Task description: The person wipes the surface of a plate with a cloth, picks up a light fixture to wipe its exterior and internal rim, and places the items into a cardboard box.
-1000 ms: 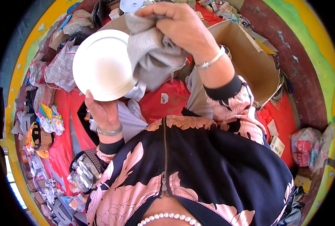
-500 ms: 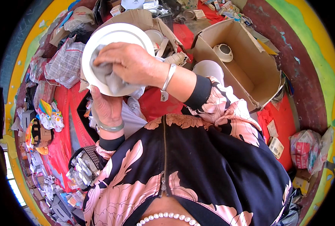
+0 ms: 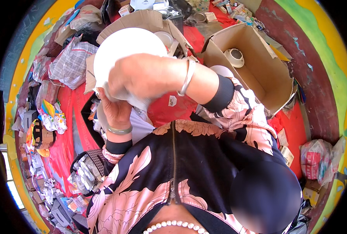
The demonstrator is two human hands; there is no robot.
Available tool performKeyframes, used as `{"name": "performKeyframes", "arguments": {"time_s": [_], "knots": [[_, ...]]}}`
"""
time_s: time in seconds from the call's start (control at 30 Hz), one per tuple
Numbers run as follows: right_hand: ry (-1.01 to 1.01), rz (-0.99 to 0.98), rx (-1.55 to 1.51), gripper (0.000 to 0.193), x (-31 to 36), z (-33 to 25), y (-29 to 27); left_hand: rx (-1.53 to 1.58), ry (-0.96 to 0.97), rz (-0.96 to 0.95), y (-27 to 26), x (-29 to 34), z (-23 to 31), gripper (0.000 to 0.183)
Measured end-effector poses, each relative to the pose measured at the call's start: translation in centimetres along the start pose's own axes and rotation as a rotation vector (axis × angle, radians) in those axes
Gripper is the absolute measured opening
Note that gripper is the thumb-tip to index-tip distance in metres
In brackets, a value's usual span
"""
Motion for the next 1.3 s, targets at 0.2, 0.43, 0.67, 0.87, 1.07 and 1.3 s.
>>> {"name": "performKeyframes", "arguments": {"time_s": [0.2,0.43,0.67,0.87,1.07,1.3], "knots": [[0.136,0.340,0.275,0.039,-1.1,2.4,-1.5,-0.155,0.027,0.012,2.4,-0.4,-0.2,0.086],[0.023,-0.025,0.371,0.028,-0.9,-0.8,3.6,0.018,0.026,0.157,-0.6,0.1,0.6,0.071],[-0.014,-0.189,0.342,0.024,0.1,-1.2,4.7,-0.036,0.133,0.066,0.3,0.4,2.1,0.063],[0.002,-0.235,0.320,0.024,0.8,-1.1,4.1,-0.157,0.110,0.161,0.4,0.4,2.1,0.058],[0.280,-0.220,0.452,0.025,3.9,2.2,-1.8,-0.160,0.130,0.206,-0.3,0.4,3.3,0.066],[0.053,0.373,0.401,0.032,0.9,0.1,-4.1,-0.158,-0.003,0.128,1.0,0.6,1.0,0.058]]}}
Point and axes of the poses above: each hand's wrist, its own x-axis away from the middle knuckle, its own y-axis out of the palm, z = x × y, the point moved 9 cm from there along -x, towards the middle knuckle, and after that the axes turned 4 degrees about -z, right-handed, at the moved point
